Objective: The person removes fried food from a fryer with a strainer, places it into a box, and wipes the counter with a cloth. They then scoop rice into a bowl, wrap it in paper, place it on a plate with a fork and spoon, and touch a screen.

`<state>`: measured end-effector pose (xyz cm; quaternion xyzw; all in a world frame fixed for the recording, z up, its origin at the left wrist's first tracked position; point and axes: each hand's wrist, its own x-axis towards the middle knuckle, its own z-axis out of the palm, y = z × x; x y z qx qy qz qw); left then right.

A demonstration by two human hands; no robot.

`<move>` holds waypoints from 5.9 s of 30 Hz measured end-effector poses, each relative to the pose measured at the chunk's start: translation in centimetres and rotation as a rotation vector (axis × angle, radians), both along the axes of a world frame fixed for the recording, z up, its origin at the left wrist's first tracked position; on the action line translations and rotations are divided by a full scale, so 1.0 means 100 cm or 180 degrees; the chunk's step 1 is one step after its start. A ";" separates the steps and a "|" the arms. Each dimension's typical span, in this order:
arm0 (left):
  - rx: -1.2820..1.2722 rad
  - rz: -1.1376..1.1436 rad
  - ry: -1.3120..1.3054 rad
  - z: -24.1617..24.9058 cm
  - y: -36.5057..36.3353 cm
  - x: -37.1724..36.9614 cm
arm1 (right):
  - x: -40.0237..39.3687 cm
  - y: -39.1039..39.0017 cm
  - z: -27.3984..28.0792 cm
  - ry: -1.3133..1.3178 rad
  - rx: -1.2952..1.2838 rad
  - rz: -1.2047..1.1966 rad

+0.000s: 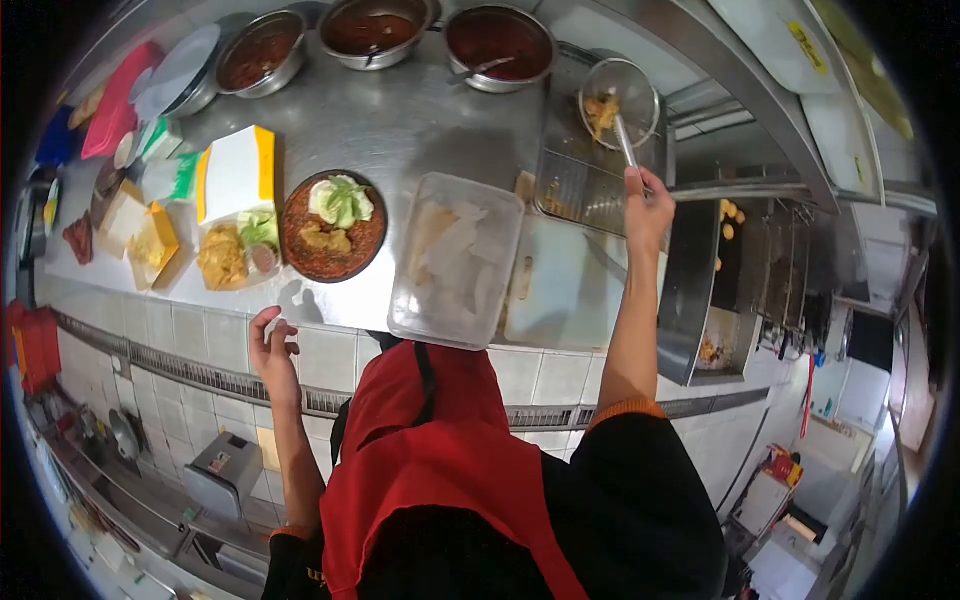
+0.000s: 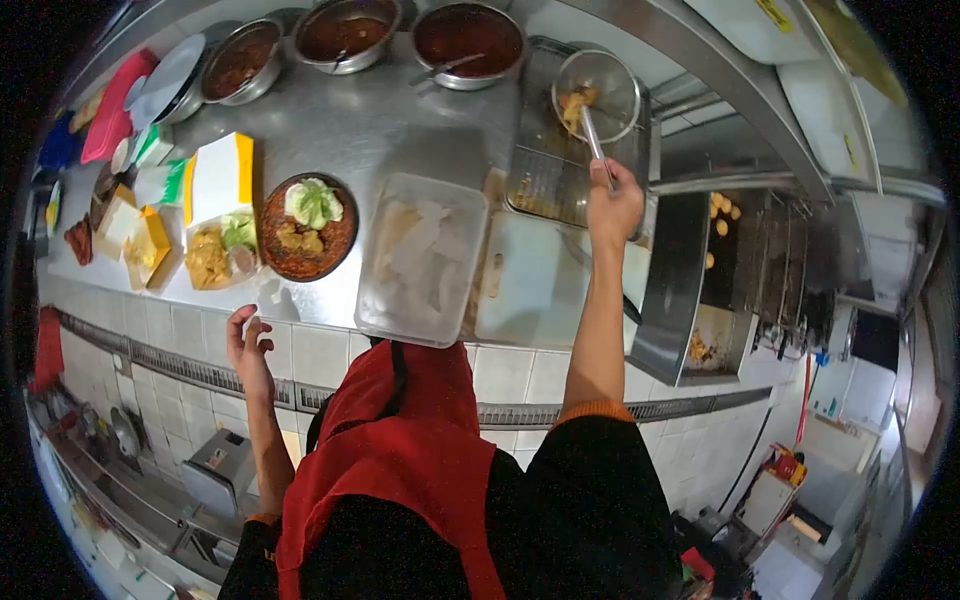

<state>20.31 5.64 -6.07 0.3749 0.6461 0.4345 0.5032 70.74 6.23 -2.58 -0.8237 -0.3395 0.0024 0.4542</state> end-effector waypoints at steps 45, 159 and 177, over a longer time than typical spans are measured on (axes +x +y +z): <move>0.0592 -0.0488 0.1169 -0.001 0.035 0.046 | 0.064 0.080 -0.030 -0.0058 -0.1866 -0.0277; -0.2198 -0.0381 -0.0023 -0.111 -0.053 -0.396 | -0.530 0.345 -0.029 -0.0459 -0.0869 0.3730; -0.0215 -0.1761 -0.1903 0.009 0.169 -0.278 | -0.643 0.109 0.043 0.0623 -0.0087 0.2304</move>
